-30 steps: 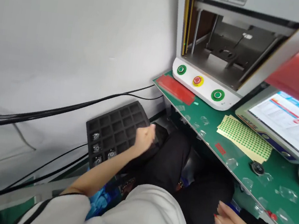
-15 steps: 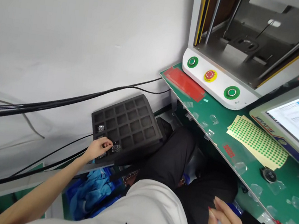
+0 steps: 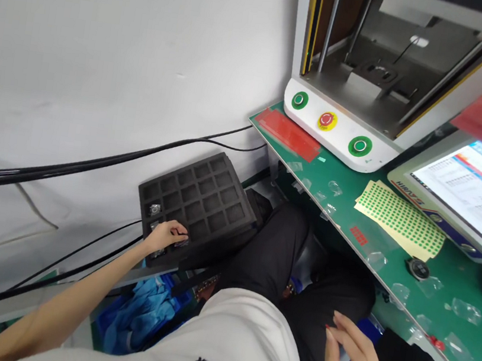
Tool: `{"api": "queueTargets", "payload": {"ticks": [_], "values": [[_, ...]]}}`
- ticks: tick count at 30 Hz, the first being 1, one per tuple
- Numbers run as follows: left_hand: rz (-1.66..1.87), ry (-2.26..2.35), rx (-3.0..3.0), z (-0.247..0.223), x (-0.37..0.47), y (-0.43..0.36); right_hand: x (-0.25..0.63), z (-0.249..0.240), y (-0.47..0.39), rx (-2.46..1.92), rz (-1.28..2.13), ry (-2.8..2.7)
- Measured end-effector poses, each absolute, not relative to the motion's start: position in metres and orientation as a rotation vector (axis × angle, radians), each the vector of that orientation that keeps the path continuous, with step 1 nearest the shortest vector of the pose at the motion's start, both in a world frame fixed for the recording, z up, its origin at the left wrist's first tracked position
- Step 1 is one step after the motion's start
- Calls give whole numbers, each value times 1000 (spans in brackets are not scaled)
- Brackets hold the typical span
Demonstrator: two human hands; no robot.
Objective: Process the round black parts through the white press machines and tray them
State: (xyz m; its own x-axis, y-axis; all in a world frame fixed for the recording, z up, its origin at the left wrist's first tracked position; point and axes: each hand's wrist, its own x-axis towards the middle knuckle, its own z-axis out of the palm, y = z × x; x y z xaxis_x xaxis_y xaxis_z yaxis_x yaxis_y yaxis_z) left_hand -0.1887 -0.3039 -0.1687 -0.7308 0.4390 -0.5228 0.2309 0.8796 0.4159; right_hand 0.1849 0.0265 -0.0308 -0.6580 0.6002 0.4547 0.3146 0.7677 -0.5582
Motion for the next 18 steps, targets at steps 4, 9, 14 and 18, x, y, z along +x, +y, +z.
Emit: {"api": "queueTargets", "payload": {"ticks": [4, 9, 14, 18], "values": [[487, 2325, 507, -166, -191, -304, 192, -39, 28, -683, 646, -2319], [627, 2196, 437, -157, -201, -306, 193, -42, 28, -648, 704, -2308], [827, 2195, 363, -134, -212, -294, 191, -44, 27, -576, 695, -2306], [1061, 2196, 453, -113, -204, -239, 190, -47, 25, -568, 690, -2318]]}}
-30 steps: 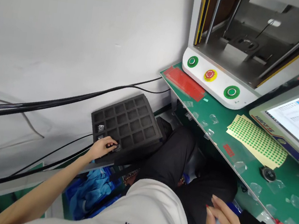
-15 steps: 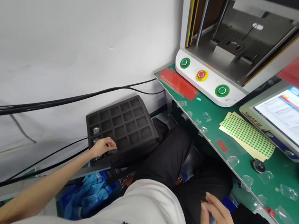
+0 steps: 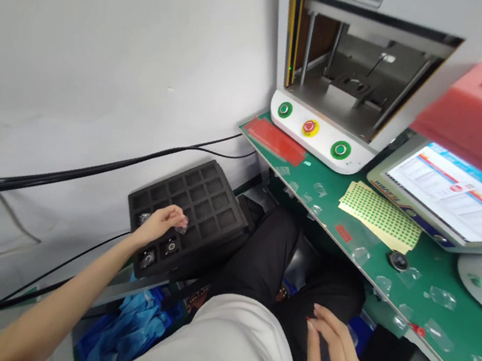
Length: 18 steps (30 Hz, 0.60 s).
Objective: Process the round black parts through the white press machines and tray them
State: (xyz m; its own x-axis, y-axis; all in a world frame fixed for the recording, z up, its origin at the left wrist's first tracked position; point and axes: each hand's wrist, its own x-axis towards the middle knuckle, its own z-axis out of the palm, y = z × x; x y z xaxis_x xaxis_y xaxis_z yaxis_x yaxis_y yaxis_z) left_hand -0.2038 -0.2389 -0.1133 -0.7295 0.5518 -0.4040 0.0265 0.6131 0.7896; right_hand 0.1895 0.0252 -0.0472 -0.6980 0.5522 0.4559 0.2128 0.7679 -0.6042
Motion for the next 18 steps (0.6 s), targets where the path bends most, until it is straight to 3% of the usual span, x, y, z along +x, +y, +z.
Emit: {"api": "queueTargets", "payload": {"ticks": [10, 18], "values": [[1296, 1971, 1057, -101, -157, -2, 185, -42, 16, -629, 611, -2308], [1165, 2201, 1253, -111, -167, 106, 192, -50, 11, -751, 561, -2271]]}}
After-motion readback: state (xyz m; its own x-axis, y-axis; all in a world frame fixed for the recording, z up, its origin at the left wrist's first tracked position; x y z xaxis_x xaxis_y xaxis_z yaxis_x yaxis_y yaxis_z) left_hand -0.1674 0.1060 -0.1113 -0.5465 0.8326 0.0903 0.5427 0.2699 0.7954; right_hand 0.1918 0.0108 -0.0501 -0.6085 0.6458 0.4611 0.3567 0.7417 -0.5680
